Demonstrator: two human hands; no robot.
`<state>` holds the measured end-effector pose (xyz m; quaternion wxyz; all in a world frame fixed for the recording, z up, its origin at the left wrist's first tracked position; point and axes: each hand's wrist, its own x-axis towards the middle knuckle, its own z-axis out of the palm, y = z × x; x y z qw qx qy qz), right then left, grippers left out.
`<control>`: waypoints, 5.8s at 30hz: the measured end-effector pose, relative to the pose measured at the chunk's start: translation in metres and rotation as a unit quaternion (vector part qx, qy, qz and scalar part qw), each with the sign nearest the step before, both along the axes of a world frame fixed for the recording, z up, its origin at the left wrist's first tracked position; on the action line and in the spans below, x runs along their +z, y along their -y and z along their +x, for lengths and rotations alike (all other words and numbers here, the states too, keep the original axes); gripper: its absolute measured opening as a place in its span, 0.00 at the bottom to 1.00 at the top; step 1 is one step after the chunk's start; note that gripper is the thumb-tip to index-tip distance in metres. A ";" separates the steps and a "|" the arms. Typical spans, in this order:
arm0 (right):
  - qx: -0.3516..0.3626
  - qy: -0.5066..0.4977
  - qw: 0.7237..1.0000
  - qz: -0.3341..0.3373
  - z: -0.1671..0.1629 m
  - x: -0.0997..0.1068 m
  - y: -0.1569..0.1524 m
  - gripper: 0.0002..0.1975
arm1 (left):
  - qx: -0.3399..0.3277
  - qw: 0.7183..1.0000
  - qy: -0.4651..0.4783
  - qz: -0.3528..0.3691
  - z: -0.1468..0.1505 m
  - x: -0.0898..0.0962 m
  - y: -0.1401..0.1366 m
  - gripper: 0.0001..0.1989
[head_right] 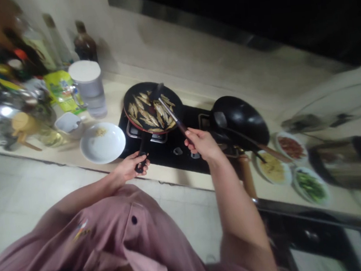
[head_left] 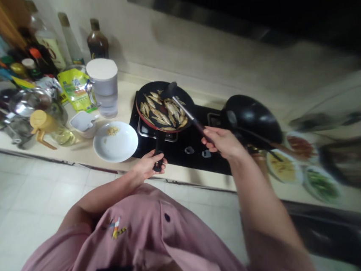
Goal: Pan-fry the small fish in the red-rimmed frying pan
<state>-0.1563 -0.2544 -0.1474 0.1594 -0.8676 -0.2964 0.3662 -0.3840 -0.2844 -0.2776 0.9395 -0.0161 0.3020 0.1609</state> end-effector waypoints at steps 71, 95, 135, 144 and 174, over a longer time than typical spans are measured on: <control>-0.134 -0.059 0.984 0.099 0.010 0.001 0.099 0.34 | -0.016 0.999 -0.032 0.036 -0.005 -0.010 0.011 0.19; -0.133 -0.130 0.981 0.057 0.010 0.006 0.117 0.30 | -0.010 0.998 -0.039 0.043 -0.005 -0.010 0.010 0.21; 0.014 0.113 0.993 0.030 0.026 0.029 0.094 0.44 | -0.023 0.998 -0.018 0.047 -0.003 -0.006 0.008 0.12; 0.281 0.309 0.906 -0.068 0.033 0.054 0.047 0.24 | -0.023 0.998 -0.017 0.059 -0.004 -0.008 0.009 0.16; 0.418 0.506 0.724 -0.214 0.022 0.086 -0.003 0.25 | -0.027 0.997 -0.023 0.066 -0.004 -0.009 0.009 0.18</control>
